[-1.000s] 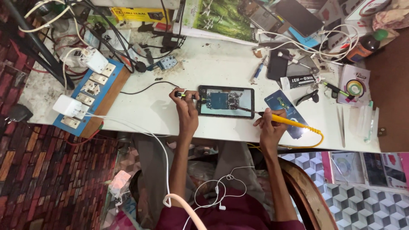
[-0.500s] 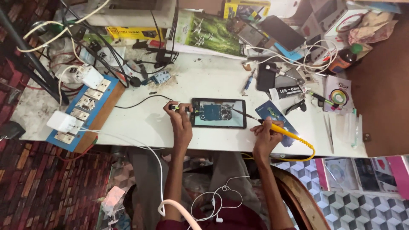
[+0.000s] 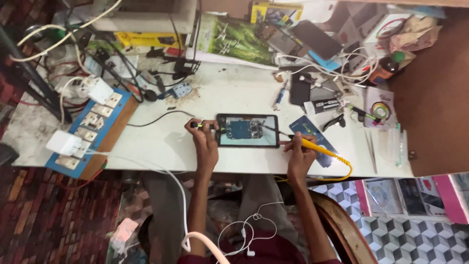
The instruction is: The person uses a soldering iron and a small screwdriver to work on the exposed circuit board of a disassembled tablet. They repeatedly apply heat to specific points on the board while holding the device steady.
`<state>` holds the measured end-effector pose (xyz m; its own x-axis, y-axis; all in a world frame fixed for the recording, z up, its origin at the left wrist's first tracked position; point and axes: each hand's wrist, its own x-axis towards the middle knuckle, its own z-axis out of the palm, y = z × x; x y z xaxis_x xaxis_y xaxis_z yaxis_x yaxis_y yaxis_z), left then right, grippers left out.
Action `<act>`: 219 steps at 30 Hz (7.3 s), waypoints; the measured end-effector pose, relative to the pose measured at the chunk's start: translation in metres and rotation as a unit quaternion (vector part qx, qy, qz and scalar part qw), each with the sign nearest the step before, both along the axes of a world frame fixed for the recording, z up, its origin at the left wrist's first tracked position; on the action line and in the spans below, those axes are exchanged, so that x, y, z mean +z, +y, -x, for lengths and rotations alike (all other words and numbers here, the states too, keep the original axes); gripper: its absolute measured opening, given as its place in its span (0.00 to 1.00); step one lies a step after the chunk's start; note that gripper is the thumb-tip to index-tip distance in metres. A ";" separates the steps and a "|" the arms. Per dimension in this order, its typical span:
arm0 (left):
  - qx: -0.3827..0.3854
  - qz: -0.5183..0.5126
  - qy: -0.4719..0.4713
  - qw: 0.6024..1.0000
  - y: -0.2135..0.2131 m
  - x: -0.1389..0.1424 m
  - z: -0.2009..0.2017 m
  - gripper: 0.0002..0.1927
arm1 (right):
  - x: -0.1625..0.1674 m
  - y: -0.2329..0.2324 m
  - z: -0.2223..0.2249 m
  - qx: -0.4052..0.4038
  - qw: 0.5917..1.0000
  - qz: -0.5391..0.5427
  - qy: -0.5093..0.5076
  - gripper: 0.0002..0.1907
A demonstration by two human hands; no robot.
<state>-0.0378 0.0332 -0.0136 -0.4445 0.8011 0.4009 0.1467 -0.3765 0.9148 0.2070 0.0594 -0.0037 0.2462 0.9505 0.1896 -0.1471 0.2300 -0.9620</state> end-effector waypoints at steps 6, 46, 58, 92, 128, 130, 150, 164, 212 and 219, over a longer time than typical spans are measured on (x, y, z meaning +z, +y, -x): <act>0.000 0.003 -0.014 1.000 0.000 0.004 0.007 0.11 | 0.007 -0.005 0.007 0.015 1.000 -0.005 -0.024 0.12; 0.049 0.038 0.054 0.997 -0.009 0.024 -0.015 0.13 | 0.017 -0.010 -0.006 -0.052 0.998 -0.015 0.036 0.11; 0.046 -0.014 0.109 0.993 -0.008 0.029 -0.019 0.10 | 0.004 -0.001 -0.016 -0.093 0.993 0.007 0.068 0.10; 0.037 0.045 0.006 0.998 0.005 0.029 -0.010 0.10 | 0.026 0.006 -0.004 0.015 0.998 0.007 -0.066 0.12; 0.031 0.037 0.014 0.999 0.003 0.031 0.013 0.08 | 0.022 0.035 0.030 0.005 0.999 -0.050 0.003 0.17; 0.029 0.032 0.016 0.999 0.005 0.031 0.013 0.07 | 0.021 0.035 0.032 -0.007 0.998 -0.054 -0.012 0.16; 0.031 0.010 0.034 0.999 0.004 0.029 0.019 0.05 | 0.028 0.030 0.039 -0.029 0.996 -0.048 -0.064 0.16; 0.045 -0.010 0.067 0.997 0.002 0.028 0.023 0.04 | 0.096 0.091 0.039 0.166 0.912 -0.072 -0.367 0.17; 0.049 -0.023 0.090 0.994 -0.023 0.030 0.028 0.19 | 0.097 0.112 0.072 0.234 0.919 0.079 -0.309 0.20; 0.055 -0.011 0.096 0.994 -0.027 0.031 0.025 0.20 | 0.090 0.109 0.055 0.273 0.926 0.068 -0.253 0.19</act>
<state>-0.0630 0.0066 0.0172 -0.4427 0.7420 0.5035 0.3583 -0.3683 0.8579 0.1518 0.1686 0.0865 -0.3648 0.9309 0.0183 0.2725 0.1256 -0.9539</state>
